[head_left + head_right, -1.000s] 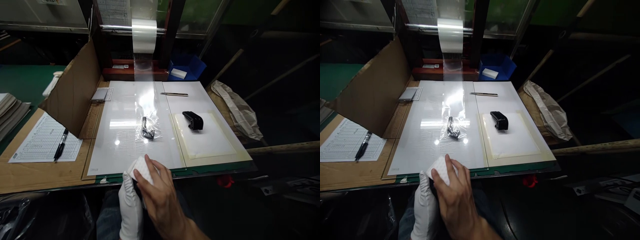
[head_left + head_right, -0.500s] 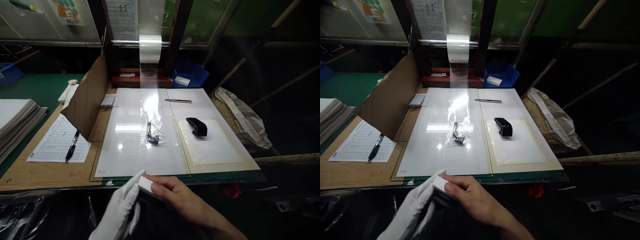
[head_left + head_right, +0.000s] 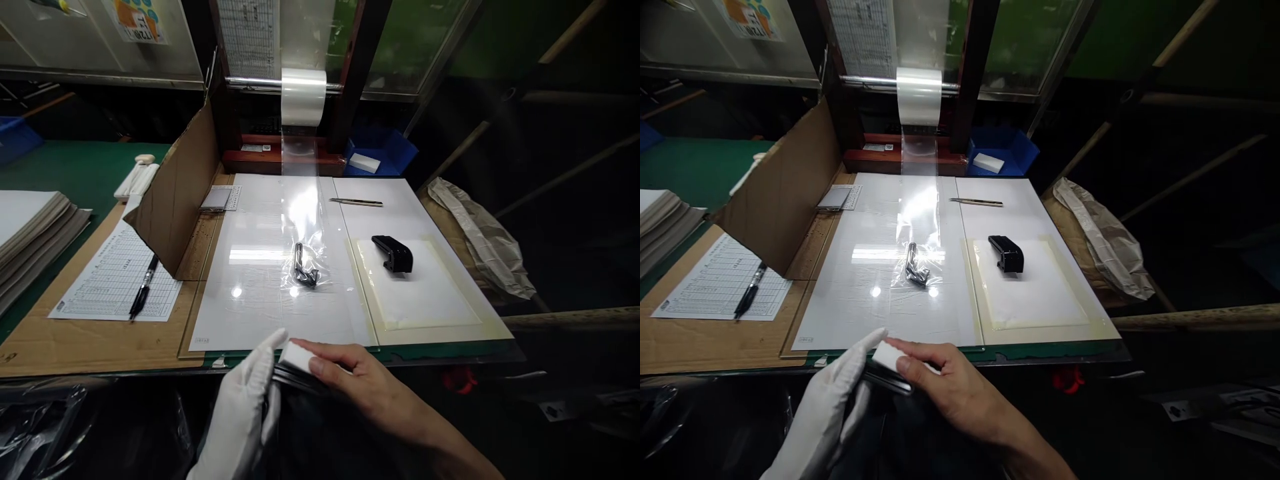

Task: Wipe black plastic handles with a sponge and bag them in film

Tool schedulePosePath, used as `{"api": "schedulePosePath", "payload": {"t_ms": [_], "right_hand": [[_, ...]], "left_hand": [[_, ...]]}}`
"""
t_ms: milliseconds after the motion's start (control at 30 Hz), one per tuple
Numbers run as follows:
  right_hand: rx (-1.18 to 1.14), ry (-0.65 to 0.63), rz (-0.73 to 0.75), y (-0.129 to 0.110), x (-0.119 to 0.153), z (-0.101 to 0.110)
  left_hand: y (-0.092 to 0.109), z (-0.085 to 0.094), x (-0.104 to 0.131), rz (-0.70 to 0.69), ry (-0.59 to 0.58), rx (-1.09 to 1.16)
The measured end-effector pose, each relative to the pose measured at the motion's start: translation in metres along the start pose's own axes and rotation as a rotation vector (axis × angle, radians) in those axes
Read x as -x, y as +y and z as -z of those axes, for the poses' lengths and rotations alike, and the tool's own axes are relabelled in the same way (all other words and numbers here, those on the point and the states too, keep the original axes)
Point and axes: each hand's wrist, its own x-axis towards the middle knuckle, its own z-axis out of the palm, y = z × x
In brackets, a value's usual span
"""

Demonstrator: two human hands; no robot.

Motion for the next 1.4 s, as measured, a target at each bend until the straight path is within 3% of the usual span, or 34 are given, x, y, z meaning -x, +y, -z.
{"api": "schedulePosePath", "payload": {"t_ms": [100,200,300,400,467,533,633,767,833,967,1100,1200,1333,1400], "right_hand": [[-0.007,0.262,0.097,0.014,-0.008,-0.019],[0.156,0.490,0.308,0.035,-0.017,-0.038],[0.433,0.469,0.429,0.043,-0.023,-0.035],[0.703,0.445,0.574,0.040,-0.025,-0.015],[0.939,0.371,0.741,0.037,-0.025,-0.002],[1.103,0.328,0.810,0.037,-0.025,0.007],[1.179,0.384,0.777,0.039,-0.024,0.009],[1.192,0.324,0.805,0.043,-0.023,0.007],[1.180,0.395,0.752,0.044,-0.023,0.007],[1.170,0.320,0.764,0.045,-0.022,0.010],[1.087,0.426,0.632,0.044,-0.019,0.013],[1.081,0.313,0.667,0.043,-0.017,0.014],[1.022,0.378,0.567,0.042,-0.015,0.017],[1.038,0.303,0.602,0.041,-0.014,0.019]], "left_hand": [[-0.002,-0.013,0.005,0.139,0.045,0.117],[-0.008,-0.019,0.005,0.163,0.097,0.242],[-0.017,-0.016,0.001,0.233,-0.007,0.239],[-0.032,-0.009,-0.003,0.349,-0.187,0.244],[-0.042,-0.007,-0.005,0.371,-0.223,0.277],[-0.051,-0.006,-0.005,0.383,-0.236,0.320],[-0.060,-0.006,-0.007,0.429,-0.271,0.363],[-0.064,-0.005,-0.009,0.463,-0.293,0.383],[-0.064,-0.004,-0.009,0.465,-0.306,0.395],[-0.062,-0.006,-0.006,0.443,-0.201,0.378],[-0.059,-0.006,-0.002,0.479,-0.207,0.389],[-0.063,-0.002,-0.003,0.450,-0.202,0.352],[-0.072,0.004,-0.007,0.436,-0.195,0.336],[-0.074,0.005,-0.009,0.443,-0.163,0.318]]}}
